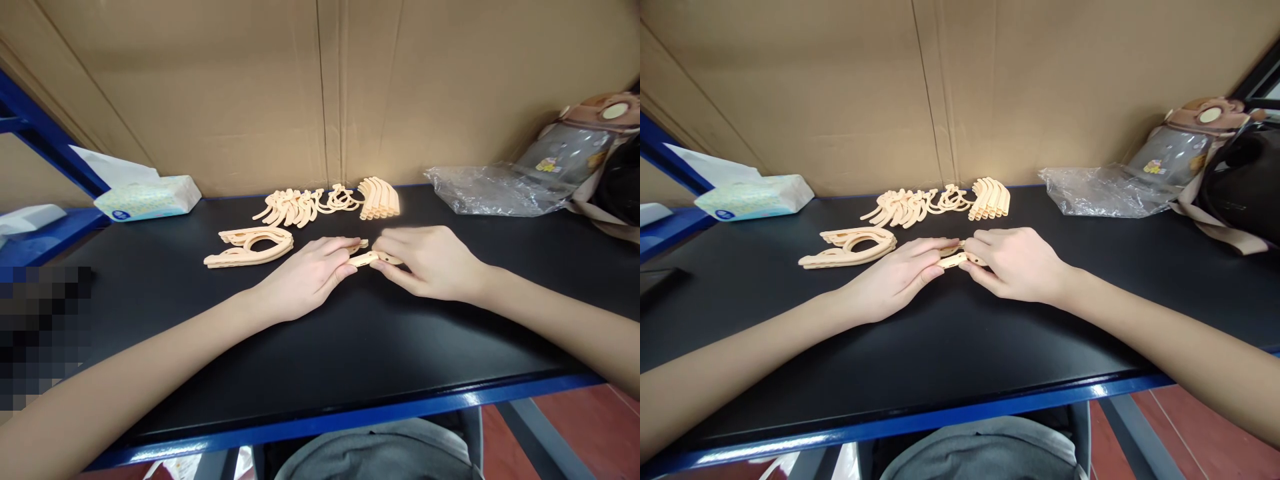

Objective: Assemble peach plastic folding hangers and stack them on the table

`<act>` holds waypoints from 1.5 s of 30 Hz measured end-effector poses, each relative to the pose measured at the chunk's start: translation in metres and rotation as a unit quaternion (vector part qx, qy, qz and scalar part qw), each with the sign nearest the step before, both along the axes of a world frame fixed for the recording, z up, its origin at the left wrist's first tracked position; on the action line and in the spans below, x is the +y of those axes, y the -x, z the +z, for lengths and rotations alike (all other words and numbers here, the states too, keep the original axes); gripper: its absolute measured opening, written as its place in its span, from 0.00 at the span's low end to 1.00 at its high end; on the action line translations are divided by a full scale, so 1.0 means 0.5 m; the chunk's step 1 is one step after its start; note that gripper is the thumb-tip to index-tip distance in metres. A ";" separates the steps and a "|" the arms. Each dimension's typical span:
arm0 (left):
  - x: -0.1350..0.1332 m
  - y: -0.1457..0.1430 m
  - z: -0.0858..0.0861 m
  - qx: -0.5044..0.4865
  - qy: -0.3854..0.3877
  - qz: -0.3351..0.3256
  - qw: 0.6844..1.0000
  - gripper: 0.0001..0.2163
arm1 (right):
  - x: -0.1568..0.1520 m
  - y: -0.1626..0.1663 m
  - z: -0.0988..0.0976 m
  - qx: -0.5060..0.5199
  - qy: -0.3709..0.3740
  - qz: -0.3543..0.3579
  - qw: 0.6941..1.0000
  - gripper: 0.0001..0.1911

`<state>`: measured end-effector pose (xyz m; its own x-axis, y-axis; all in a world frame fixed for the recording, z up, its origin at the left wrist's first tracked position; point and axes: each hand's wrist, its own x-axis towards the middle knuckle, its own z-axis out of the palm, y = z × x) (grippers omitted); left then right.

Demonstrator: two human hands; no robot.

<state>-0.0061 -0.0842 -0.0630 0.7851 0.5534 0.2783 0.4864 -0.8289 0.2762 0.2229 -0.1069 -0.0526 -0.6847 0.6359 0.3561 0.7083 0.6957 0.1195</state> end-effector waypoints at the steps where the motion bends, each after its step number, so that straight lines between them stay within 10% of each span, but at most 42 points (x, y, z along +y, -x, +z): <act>1: 0.000 0.000 -0.001 0.002 -0.001 -0.001 1.000 0.19 | 0.000 0.000 0.001 0.000 -0.004 0.002 1.000 0.17; 24: 0.002 0.002 -0.005 0.035 -0.043 -0.011 0.998 0.19 | 0.003 -0.005 -0.003 0.044 0.042 0.008 0.998 0.16; 45: 0.004 0.000 -0.010 0.052 -0.059 -0.017 0.997 0.17 | 0.022 -0.009 -0.008 0.155 0.300 -0.015 0.941 0.19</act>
